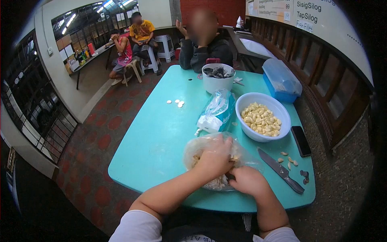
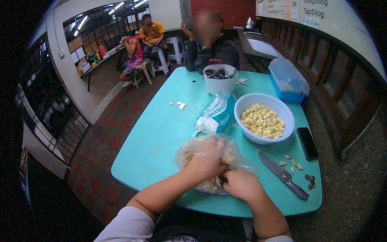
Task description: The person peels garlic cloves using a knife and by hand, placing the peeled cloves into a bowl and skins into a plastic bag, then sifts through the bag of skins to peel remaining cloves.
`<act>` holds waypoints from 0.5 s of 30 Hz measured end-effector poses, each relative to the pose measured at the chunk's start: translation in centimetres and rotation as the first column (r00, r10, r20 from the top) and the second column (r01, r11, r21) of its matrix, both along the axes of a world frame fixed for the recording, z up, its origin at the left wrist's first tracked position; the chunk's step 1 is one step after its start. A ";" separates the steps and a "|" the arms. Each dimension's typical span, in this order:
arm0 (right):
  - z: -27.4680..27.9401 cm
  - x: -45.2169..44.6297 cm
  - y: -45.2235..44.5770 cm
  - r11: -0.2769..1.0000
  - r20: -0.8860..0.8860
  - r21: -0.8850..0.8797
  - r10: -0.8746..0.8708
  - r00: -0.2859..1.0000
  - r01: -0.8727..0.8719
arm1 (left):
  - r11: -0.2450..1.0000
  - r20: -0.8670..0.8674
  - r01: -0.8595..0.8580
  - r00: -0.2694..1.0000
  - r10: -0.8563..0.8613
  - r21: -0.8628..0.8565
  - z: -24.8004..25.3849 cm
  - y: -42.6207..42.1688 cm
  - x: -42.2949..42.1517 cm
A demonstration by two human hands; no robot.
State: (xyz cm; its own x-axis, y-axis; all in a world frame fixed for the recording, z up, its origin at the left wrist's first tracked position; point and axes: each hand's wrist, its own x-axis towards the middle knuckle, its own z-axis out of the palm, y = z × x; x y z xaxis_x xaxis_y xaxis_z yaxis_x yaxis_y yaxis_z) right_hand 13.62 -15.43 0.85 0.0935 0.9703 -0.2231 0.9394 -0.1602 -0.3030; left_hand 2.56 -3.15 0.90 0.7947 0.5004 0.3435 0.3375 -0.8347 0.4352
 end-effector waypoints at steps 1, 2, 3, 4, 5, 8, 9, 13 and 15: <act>0.1 0.0 0.0 1.000 0.006 0.003 0.000 1.000 0.000 | 1.000 -0.013 0.011 1.000 -0.012 -0.015 0.0 0.1 0.0; 0.0 0.0 0.0 1.000 -0.002 0.007 0.000 1.000 0.000 | 0.999 -0.026 0.023 0.999 -0.024 -0.031 0.0 0.2 0.0; -0.2 0.1 0.0 1.000 -0.009 0.011 0.001 1.000 -0.001 | 0.998 -0.038 0.033 0.999 -0.035 -0.046 0.0 0.3 0.0; -0.3 0.1 0.0 1.000 -0.016 0.015 0.002 1.000 -0.002 | 0.997 -0.050 0.032 0.998 -0.036 -0.072 0.2 0.2 0.0; -0.3 0.1 0.0 1.000 -0.015 0.015 0.000 1.000 0.000 | 0.995 -0.063 0.031 0.997 -0.037 -0.098 0.6 0.2 -0.1; -0.2 0.0 -0.1 1.000 -0.011 0.011 -0.001 1.000 0.001 | 0.997 -0.069 0.026 0.997 -0.031 -0.075 0.5 0.1 -0.1; -0.3 0.1 -0.1 1.000 -0.008 0.006 0.003 1.000 -0.003 | 0.998 -0.066 0.025 0.997 -0.028 -0.052 0.4 0.0 -0.1; 0.4 -0.3 -0.2 1.000 -0.017 0.021 0.020 1.000 -0.020 | 0.997 -0.043 0.054 0.998 -0.056 -0.053 0.3 -0.1 0.1; 0.0 -0.1 -0.2 1.000 -0.020 0.023 0.016 1.000 -0.015 | 0.995 0.022 0.101 0.995 -0.100 -0.027 -0.6 0.1 0.1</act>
